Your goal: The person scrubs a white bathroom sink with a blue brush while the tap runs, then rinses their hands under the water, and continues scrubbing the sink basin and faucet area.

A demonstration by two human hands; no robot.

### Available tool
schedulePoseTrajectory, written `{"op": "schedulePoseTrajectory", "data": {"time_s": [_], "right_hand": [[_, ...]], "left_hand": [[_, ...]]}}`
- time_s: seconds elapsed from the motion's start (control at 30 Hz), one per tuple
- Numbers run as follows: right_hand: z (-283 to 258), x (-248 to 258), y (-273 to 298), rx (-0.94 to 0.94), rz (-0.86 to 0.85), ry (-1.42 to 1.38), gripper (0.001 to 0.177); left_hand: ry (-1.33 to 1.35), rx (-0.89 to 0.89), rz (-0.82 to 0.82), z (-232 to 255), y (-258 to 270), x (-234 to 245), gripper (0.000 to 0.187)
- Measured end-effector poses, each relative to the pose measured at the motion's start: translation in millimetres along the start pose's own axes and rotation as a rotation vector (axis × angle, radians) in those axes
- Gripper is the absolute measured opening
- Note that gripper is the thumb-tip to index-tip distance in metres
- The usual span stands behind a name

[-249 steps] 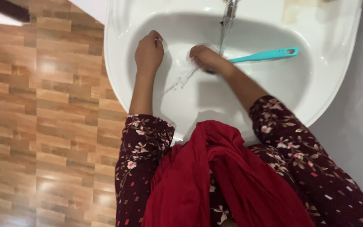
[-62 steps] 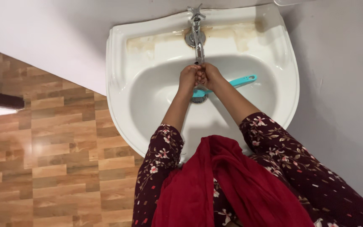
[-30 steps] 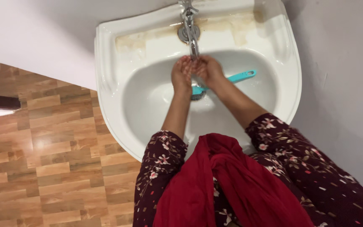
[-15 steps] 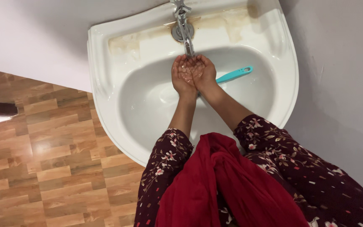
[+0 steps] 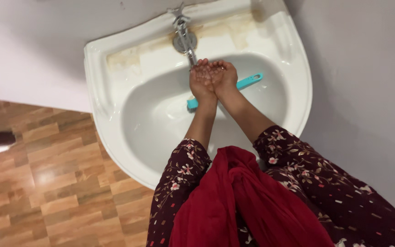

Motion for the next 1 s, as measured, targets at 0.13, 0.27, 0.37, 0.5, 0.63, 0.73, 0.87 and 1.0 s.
{"op": "schedulePoseTrajectory", "data": {"time_s": [0.13,0.27,0.37,0.5,0.63,0.73,0.87,1.0], "right_hand": [[-53,-19,-9,0.049,-0.023,-0.02,0.016],[-76,-69,-11,0.097,-0.078,0.085,0.031],[-77,-81,-9,0.111,-0.051,0.122,0.043],[-61,-76,-3,0.137,-0.151,0.175,0.041],[-21,-37,0,0.091,-0.152,0.108,0.027],[22,-12,10,0.022,-0.142,0.091,0.023],[56,-15,23,-0.068,-0.128,0.115,0.025],[58,-30,23,-0.035,-0.219,0.077,0.027]], "left_hand": [[-0.119,-0.021,-0.045,-35,-12,-41,0.036],[-0.261,-0.008,-0.059,-49,-31,-84,0.042],[-0.301,-0.007,-0.1,-48,-41,-99,0.047],[-0.354,-0.072,-0.148,-40,-40,-76,0.047],[-0.301,-0.046,-0.145,-18,-27,-27,0.043],[-0.252,-0.029,0.046,12,-11,21,0.033],[0.018,-0.051,0.084,46,6,30,0.03],[0.071,-0.087,0.029,60,13,18,0.034]]}}
Point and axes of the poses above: each hand's wrist, its own y-axis away from the middle knuckle, its own x-axis out of the back of the hand, z = x × y, the point moved 9 cm from there along -y, towards the middle knuckle, and after that the axes turned 8 degrees about z, right-handed, at the moved point
